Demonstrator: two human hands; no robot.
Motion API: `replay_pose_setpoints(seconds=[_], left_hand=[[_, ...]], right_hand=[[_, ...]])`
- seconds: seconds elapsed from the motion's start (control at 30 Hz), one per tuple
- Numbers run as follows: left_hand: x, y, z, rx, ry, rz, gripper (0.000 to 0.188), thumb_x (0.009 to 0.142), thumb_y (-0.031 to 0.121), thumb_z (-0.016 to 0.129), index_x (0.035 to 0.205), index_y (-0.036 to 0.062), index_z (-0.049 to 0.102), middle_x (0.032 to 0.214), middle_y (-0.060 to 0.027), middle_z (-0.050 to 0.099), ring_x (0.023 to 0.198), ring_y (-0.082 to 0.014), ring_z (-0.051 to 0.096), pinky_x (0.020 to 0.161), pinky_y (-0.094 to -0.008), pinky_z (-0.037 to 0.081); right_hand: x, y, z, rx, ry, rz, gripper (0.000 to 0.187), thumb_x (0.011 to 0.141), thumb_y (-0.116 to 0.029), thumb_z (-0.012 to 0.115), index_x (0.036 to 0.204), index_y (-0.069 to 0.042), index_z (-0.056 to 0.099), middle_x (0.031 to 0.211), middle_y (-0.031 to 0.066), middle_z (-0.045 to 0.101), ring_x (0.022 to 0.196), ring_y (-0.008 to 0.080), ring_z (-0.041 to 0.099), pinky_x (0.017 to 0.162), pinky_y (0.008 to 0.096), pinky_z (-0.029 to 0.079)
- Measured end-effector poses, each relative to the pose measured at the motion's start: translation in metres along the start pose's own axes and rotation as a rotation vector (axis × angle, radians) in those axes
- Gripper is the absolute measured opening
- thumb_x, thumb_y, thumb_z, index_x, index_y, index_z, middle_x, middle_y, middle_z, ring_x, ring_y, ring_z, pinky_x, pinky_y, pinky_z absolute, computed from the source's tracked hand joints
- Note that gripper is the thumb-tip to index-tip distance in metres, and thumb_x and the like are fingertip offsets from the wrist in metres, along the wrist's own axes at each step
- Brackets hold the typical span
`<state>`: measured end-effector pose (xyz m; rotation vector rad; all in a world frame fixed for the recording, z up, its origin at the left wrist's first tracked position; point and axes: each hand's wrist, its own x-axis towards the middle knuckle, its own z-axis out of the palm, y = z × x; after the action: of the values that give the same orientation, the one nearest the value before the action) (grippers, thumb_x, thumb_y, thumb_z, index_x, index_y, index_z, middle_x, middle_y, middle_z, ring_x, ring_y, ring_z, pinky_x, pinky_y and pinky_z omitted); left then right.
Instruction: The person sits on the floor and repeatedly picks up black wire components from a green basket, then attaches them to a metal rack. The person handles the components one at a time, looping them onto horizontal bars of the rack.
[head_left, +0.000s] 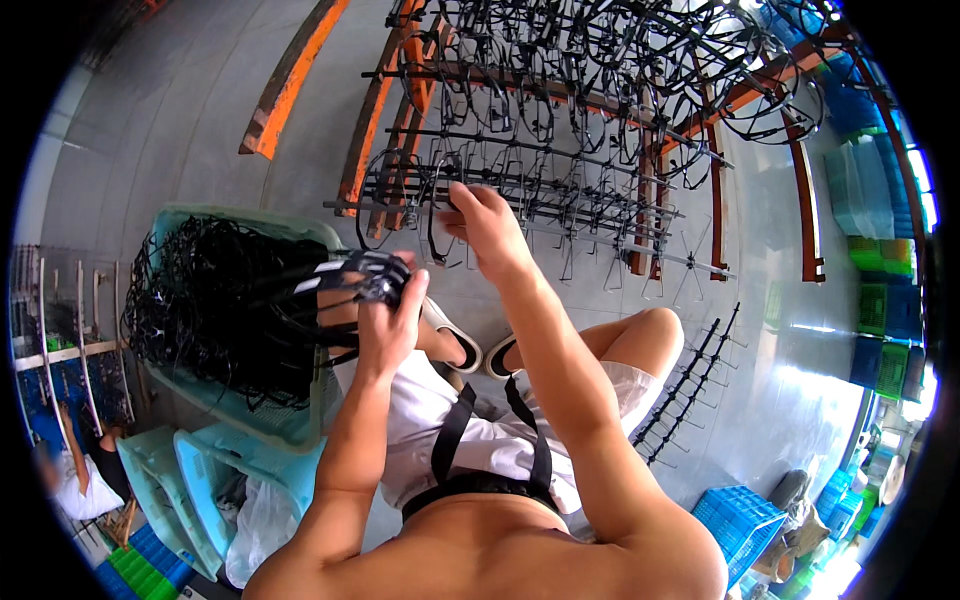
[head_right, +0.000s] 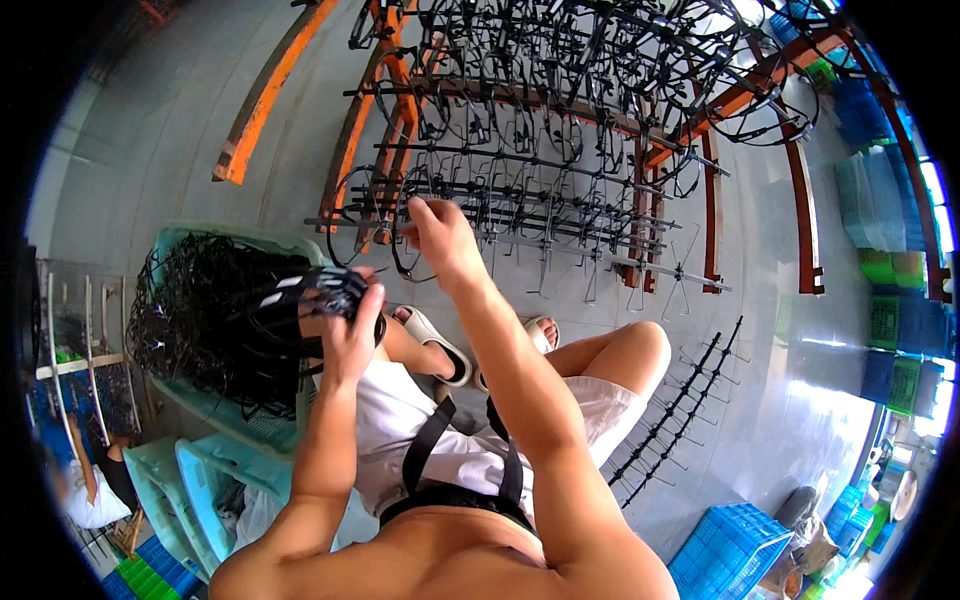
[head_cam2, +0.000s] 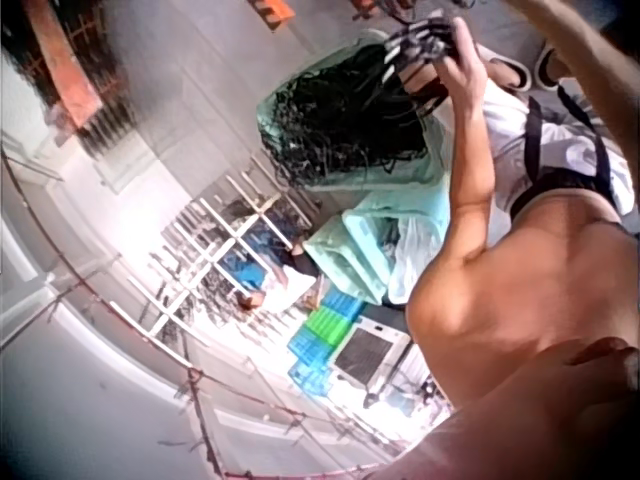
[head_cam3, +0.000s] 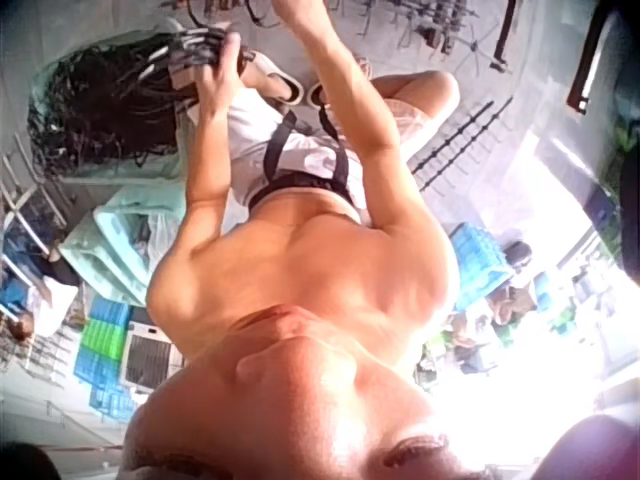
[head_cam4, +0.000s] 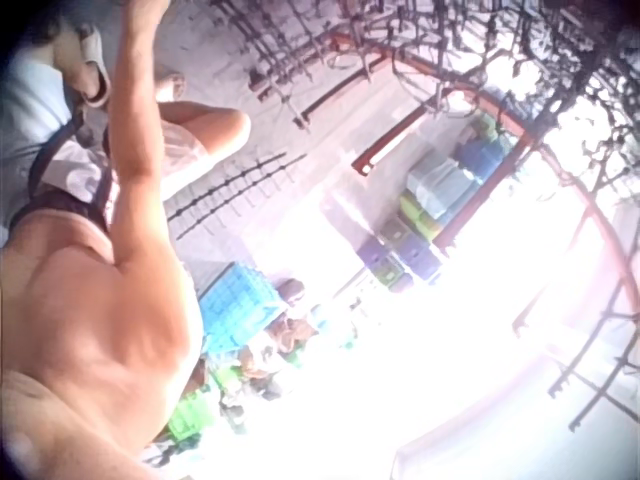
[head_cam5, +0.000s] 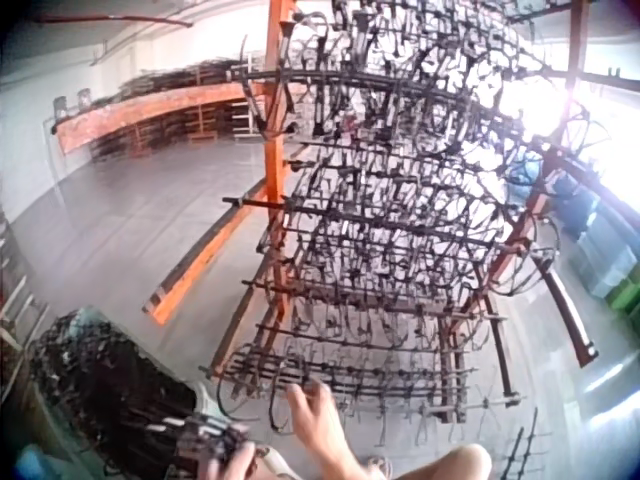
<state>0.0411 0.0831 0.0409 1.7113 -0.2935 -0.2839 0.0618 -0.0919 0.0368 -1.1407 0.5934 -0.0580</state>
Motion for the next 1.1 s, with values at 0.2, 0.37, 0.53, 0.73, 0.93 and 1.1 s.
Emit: replay_pose_setpoints(seconds=[0.2, 0.37, 0.53, 0.73, 0.93, 1.1], left_hand=[[-0.035, 0.031, -0.008, -0.666, 0.005, -0.074, 0.045, 0.095, 0.034, 0.051, 0.123, -0.0005, 0.049, 0.118, -0.0074, 0.050, 0.107, -0.0168, 0.049, 0.096, -0.0350, 0.039], [-0.036, 0.036, -0.006, -0.610, 0.037, -0.105, 0.038, 0.089, 0.018, 0.057, 0.121, -0.0030, 0.053, 0.115, -0.0130, 0.057, 0.106, -0.0209, 0.055, 0.096, -0.0353, 0.042], [-0.038, 0.031, -0.011, -0.541, 0.073, -0.168, 0.029, 0.083, 0.010, 0.052, 0.108, -0.0041, 0.057, 0.106, -0.0155, 0.062, 0.099, -0.0225, 0.059, 0.090, -0.0353, 0.047], [-0.024, 0.037, -0.015, -1.063, 0.161, -0.238, 0.010, 0.079, 0.013, 0.058, 0.084, 0.0064, 0.053, 0.090, -0.0071, 0.054, 0.094, -0.0221, 0.054, 0.097, -0.0440, 0.043], [-0.021, 0.048, -0.004, -0.358, 0.203, 0.227, 0.019, 0.088, 0.007, 0.052, 0.106, 0.0037, 0.048, 0.094, -0.0127, 0.057, 0.092, -0.0237, 0.058, 0.091, -0.0429, 0.046], [-0.019, 0.045, 0.000, -0.105, 0.247, 0.578, 0.018, 0.091, 0.001, 0.049, 0.108, 0.0009, 0.043, 0.088, -0.0117, 0.055, 0.085, -0.0211, 0.056, 0.088, -0.0410, 0.046]], right_hand=[[-0.104, 0.004, 0.016, -0.330, -0.475, -0.446, 0.030, 0.085, -0.020, 0.066, 0.106, 0.000, 0.057, 0.096, 0.0150, 0.057, 0.094, 0.0264, 0.055, 0.080, 0.0359, 0.046], [-0.114, 0.016, 0.012, -0.297, -0.320, -0.302, 0.021, 0.088, -0.012, 0.063, 0.103, 0.003, 0.058, 0.093, 0.0152, 0.064, 0.086, 0.0198, 0.063, 0.074, 0.0315, 0.051], [-0.121, 0.021, 0.008, -0.139, -0.180, -0.277, 0.011, 0.091, -0.008, 0.058, 0.095, 0.002, 0.055, 0.095, 0.0141, 0.063, 0.087, 0.0150, 0.060, 0.077, 0.0269, 0.048], [-0.127, 0.010, -0.010, -0.266, -0.395, -0.724, 0.013, 0.089, -0.010, 0.061, 0.090, -0.002, 0.051, 0.104, 0.0146, 0.053, 0.100, 0.0243, 0.052, 0.089, 0.0338, 0.041], [-0.131, -0.008, -0.008, -0.497, -0.497, -0.893, 0.024, 0.082, -0.020, 0.069, 0.089, -0.006, 0.051, 0.096, 0.0093, 0.055, 0.106, 0.0334, 0.050, 0.098, 0.0508, 0.032], [-0.141, -0.001, -0.005, -0.290, -0.335, -0.632, 0.017, 0.087, -0.015, 0.063, 0.092, -0.004, 0.052, 0.096, 0.0079, 0.056, 0.094, 0.0210, 0.054, 0.089, 0.0380, 0.040]])
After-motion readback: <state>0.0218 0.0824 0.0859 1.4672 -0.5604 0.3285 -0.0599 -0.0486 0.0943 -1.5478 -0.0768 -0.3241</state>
